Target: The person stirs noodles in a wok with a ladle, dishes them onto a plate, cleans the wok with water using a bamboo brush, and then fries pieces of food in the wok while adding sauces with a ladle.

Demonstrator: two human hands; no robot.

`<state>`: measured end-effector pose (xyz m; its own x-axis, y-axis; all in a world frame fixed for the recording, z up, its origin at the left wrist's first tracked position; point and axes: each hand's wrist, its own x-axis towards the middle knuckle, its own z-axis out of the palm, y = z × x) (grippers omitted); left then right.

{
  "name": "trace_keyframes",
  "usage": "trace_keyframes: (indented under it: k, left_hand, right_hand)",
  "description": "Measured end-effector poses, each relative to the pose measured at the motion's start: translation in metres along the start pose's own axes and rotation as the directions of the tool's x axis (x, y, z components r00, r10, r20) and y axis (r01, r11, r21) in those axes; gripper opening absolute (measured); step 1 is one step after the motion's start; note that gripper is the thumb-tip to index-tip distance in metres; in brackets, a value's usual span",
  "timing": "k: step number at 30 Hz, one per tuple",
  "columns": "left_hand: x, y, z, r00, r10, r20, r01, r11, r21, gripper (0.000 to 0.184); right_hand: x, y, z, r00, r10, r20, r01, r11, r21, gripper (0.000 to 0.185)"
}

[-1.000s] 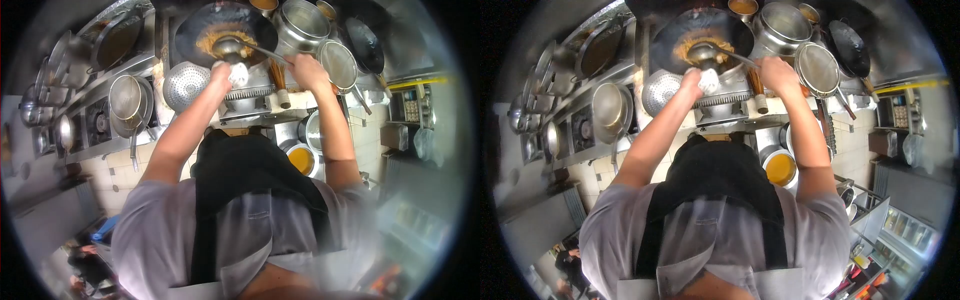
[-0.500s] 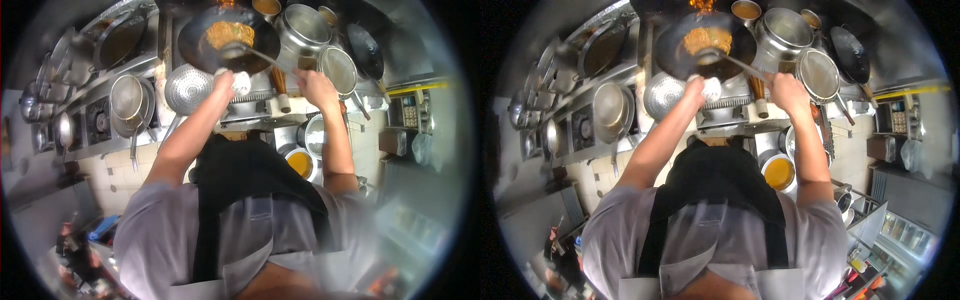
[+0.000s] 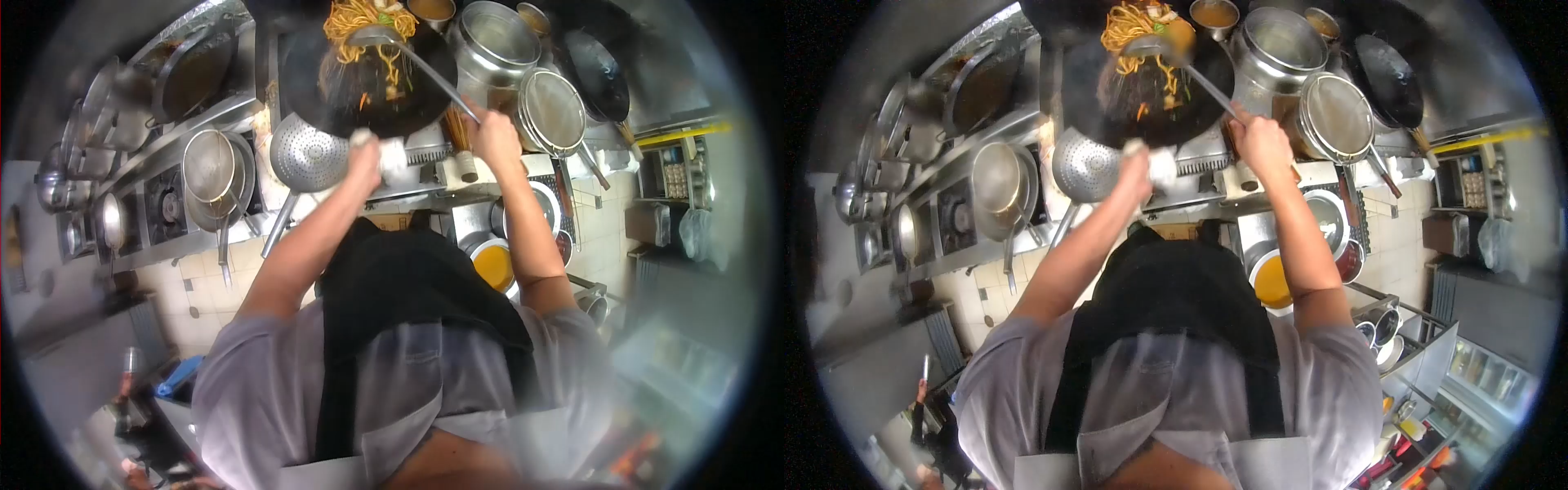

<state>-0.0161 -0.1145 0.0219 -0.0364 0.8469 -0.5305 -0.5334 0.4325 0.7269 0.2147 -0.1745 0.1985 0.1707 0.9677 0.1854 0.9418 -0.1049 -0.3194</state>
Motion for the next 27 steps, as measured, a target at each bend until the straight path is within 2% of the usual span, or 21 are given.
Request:
trace_keyframes:
  k: [1,4,7,10,12,15,16,19,20,22,23,24,25,27]
  left_hand:
    - [0.020,0.011,0.010,0.998,-0.058,0.036,0.061,0.995,-0.085,0.023]
    - [0.065,0.031,0.032,1.000,-0.020,0.020,0.021,0.996,-0.090,0.024]
    - [0.102,0.029,0.034,1.000,-0.009,0.001,0.009,0.995,-0.103,0.025]
    - [0.120,0.029,0.029,0.995,-0.070,0.069,0.076,0.993,-0.092,0.025]
    - [0.120,0.030,0.030,0.972,-0.216,0.088,0.225,0.968,-0.110,0.022]
    - [0.114,0.037,0.035,0.955,-0.284,0.080,0.291,0.953,-0.089,0.019]
    - [0.117,0.039,0.033,0.943,-0.312,0.117,0.323,0.941,-0.099,0.017]
    - [0.112,0.038,0.033,0.970,-0.221,0.105,0.227,0.973,-0.040,0.017]
    - [0.112,0.033,0.033,0.971,-0.219,0.097,0.224,0.973,-0.048,0.017]
    - [0.113,0.021,0.037,0.973,-0.220,0.073,0.226,0.970,-0.089,0.014]
    - [0.089,0.008,0.036,0.990,-0.062,0.130,0.086,0.978,-0.190,0.013]
    - [0.046,0.018,0.045,0.989,-0.066,0.135,0.092,0.976,-0.197,0.011]
    - [0.021,0.034,0.056,0.987,-0.070,0.143,0.098,0.975,-0.202,0.010]
    - [0.035,0.037,0.056,0.983,-0.118,0.138,0.138,0.979,-0.150,0.016]
  right_hand:
    - [-0.003,-0.004,-0.012,0.995,0.069,0.065,-0.072,0.996,0.046,0.036]
    - [-0.009,-0.007,-0.030,0.998,0.040,0.057,-0.043,0.998,0.054,0.035]
    - [-0.011,-0.003,-0.041,0.994,0.039,0.100,-0.037,0.999,-0.017,0.035]
    - [-0.010,0.000,-0.051,0.986,0.057,0.154,-0.050,0.998,-0.047,0.036]
    - [-0.013,0.004,-0.055,0.973,0.047,0.227,-0.027,0.995,-0.091,0.034]
    - [-0.005,0.007,-0.051,0.957,0.065,0.284,-0.020,0.988,-0.156,0.036]
    - [-0.005,0.005,-0.053,0.964,0.023,0.265,0.012,0.992,-0.128,0.031]
    - [0.018,0.013,-0.030,0.947,0.056,0.317,0.025,0.968,-0.248,0.027]
    - [0.026,0.022,-0.014,0.957,-0.018,0.290,0.081,0.975,-0.208,0.022]
    - [0.012,0.013,-0.042,0.942,-0.037,0.333,0.109,0.974,-0.200,0.024]
    - [0.019,0.005,-0.061,0.940,-0.065,0.335,0.140,0.969,-0.204,0.026]
    - [0.014,0.015,-0.069,0.944,-0.152,0.294,0.200,0.969,-0.141,0.029]
    - [0.021,0.011,-0.076,0.948,-0.155,0.278,0.200,0.969,-0.144,0.029]
    - [0.018,0.003,-0.084,0.922,-0.081,0.379,0.141,0.981,-0.134,0.031]
